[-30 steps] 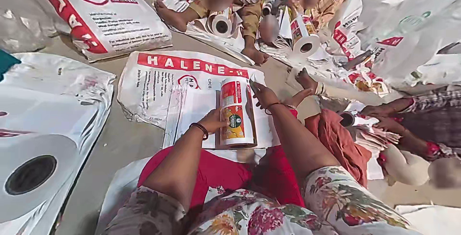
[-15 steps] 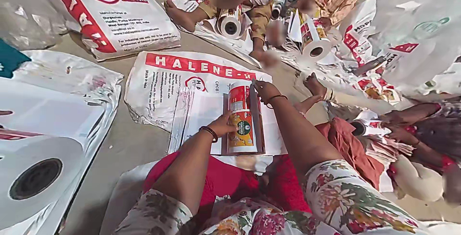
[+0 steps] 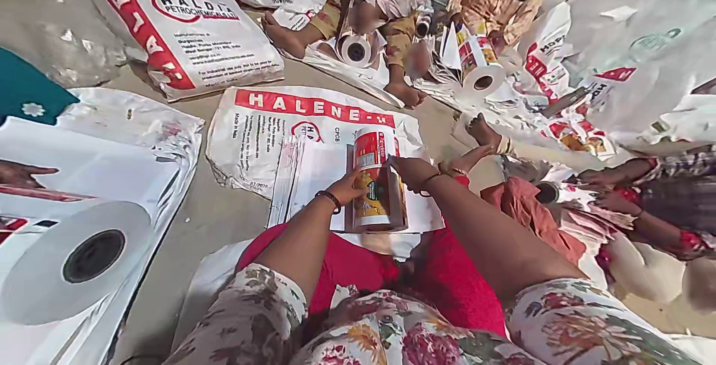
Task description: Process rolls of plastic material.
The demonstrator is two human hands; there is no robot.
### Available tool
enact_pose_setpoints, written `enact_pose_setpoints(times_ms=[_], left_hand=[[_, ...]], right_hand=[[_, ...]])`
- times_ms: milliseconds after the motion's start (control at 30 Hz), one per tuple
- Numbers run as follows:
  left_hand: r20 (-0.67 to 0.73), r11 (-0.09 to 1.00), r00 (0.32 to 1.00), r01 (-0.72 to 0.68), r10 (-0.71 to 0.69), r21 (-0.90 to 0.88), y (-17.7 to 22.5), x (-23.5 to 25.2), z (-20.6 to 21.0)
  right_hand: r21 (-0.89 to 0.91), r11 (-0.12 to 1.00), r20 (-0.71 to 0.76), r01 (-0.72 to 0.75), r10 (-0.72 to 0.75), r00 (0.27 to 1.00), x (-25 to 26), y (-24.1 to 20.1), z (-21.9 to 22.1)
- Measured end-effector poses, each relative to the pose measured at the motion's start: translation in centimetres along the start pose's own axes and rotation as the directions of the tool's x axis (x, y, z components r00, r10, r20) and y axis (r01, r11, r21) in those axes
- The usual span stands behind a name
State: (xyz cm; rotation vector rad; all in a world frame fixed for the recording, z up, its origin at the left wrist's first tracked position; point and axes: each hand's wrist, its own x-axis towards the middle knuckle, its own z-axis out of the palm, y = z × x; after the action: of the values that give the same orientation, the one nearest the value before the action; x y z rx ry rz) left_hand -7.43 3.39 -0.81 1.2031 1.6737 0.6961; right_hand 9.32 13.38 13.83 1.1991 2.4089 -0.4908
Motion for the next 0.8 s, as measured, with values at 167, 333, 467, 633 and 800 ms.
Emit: enact_pose_setpoints(times_ms=[167, 333, 467, 633, 800], left_hand=[[-0.053, 0.994, 0.999, -0.004, 0.010, 0.106, 0.1, -0.8, 0.4], [-0.127, 0.956, 0.977, -0.134, 0.172, 0.262, 1.1, -2.6, 1.3], [-0.105, 0.837, 0.927, -0.271, 0.360, 0.475, 2.0, -3.5, 2.9], [0.031, 0.660, 0.873, -0.392, 0.487, 0.641, 4.0, -4.2, 5.0], [0.153, 0.494, 0.853, -0.424, 0.499, 0.759, 7.6, -3.0, 4.3]], right_hand=[[-0.157, 0.985, 0.179, 0.076, -0.047, 0.983, -7.6, -0.5, 3.2], [0.044, 0.966, 0.261, 0.253, -0.256, 0.931, -18.5, 3.0, 6.8], [0.516, 0.855, 0.109, 0.049, -0.123, 0.986, -21.7, 8.2, 6.7], [0.972, 0.152, -0.111, 0.180, -0.377, 0.920, -19.9, 12.3, 13.8], [0.968, -0.211, -0.222, 0.139, -0.448, 0.866, -15.9, 12.5, 20.2]])
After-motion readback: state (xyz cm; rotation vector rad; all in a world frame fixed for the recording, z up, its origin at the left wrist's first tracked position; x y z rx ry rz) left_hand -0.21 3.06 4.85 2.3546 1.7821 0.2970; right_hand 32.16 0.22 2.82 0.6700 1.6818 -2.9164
